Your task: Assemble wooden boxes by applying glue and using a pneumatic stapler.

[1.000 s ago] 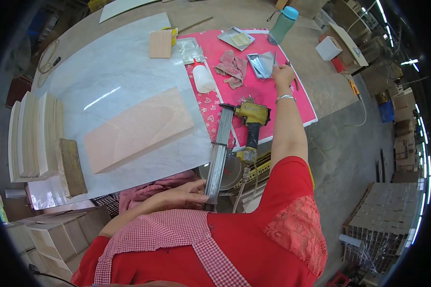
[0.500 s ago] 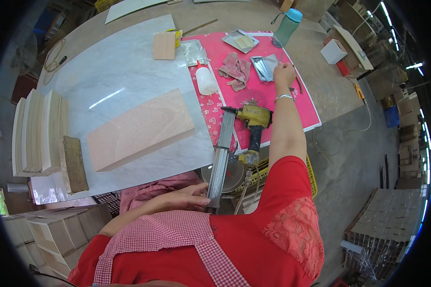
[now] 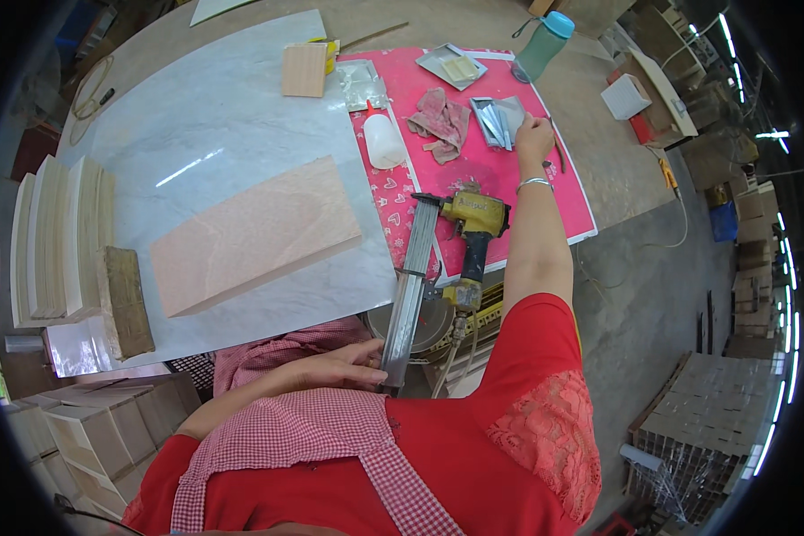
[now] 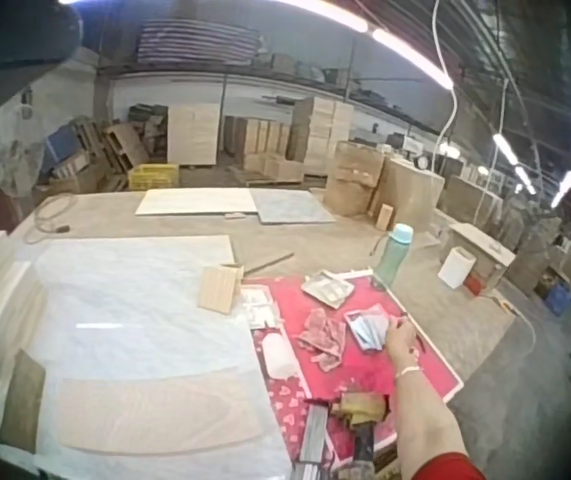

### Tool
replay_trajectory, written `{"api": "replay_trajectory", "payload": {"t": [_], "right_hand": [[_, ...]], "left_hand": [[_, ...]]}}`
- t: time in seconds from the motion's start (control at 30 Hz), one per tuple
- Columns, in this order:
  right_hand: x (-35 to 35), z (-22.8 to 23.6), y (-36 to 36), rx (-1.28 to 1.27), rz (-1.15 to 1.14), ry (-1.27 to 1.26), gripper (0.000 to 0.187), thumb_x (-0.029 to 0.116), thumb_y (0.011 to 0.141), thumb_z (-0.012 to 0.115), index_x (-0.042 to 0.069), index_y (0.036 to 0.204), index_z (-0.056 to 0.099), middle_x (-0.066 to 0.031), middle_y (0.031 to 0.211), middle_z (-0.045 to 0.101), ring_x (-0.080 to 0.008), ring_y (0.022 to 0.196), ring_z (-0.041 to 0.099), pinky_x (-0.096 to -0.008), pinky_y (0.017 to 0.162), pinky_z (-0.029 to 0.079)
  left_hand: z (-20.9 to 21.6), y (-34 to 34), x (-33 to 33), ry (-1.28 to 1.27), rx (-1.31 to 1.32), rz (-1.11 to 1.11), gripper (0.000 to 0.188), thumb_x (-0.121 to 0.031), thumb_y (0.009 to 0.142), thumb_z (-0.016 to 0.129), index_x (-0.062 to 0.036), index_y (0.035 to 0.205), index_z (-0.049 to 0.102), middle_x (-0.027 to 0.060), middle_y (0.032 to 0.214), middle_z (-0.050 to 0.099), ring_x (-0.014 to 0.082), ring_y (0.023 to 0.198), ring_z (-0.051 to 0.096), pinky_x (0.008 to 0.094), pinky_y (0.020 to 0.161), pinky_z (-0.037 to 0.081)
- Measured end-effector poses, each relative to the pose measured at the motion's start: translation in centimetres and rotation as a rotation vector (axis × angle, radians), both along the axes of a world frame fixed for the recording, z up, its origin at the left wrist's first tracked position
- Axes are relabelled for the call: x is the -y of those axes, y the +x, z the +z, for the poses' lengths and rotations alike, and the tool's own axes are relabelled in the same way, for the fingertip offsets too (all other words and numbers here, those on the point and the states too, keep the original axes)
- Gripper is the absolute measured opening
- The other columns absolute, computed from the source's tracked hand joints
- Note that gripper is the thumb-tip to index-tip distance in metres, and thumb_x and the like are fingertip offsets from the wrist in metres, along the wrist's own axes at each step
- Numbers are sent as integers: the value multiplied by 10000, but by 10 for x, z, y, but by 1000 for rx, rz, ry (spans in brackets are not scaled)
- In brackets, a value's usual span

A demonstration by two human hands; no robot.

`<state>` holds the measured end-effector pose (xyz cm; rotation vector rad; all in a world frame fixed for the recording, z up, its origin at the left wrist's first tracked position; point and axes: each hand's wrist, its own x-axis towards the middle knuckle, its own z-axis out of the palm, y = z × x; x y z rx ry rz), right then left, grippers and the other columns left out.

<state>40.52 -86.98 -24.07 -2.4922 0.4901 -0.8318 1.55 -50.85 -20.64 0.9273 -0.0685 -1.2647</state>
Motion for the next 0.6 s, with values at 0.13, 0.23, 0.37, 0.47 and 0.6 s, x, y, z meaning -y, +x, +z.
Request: {"api": "replay_trajectory", "payload": {"t": [0.13,0.23,0.37,0.47,0.6], "right_hand": [[-3,-4,-6,-139,70,-34,365,349,813,696,-10,875,711,-256,919,694,-411,905,672,-475,822,516],[-4,-10,-7,-266,151,-105,368,349,787,721,-4,889,719,-251,913,698,-410,902,677,-466,822,524],[1,-21,2,-253,146,-222,347,366,767,748,29,848,742,-208,813,707,-375,824,696,-441,745,533],[11,-22,3,-254,123,-108,283,304,750,763,25,795,740,-169,704,700,-325,703,704,-411,668,538],[21,-21,6,-362,134,-46,246,265,745,766,21,744,734,-129,623,684,-239,595,685,-369,591,522]], "left_hand": [[-6,1,-3,-8,7,-17,809,-415,902,683,-20,1474,270,173,1264,573,165,1161,550,268,932,469],[-5,4,-3,10,30,-56,859,-426,895,692,-3,1489,238,209,1306,544,182,1174,548,275,961,463],[-8,7,-4,7,22,-81,889,-439,892,693,14,1495,222,231,1347,508,192,1205,537,278,974,460],[-10,6,-6,18,49,-72,900,-441,892,694,23,1496,215,241,1355,500,208,1226,528,284,984,456],[-9,10,-5,-2,13,-89,920,-445,886,700,30,1498,204,255,1371,483,232,1250,515,300,1006,443]]}}
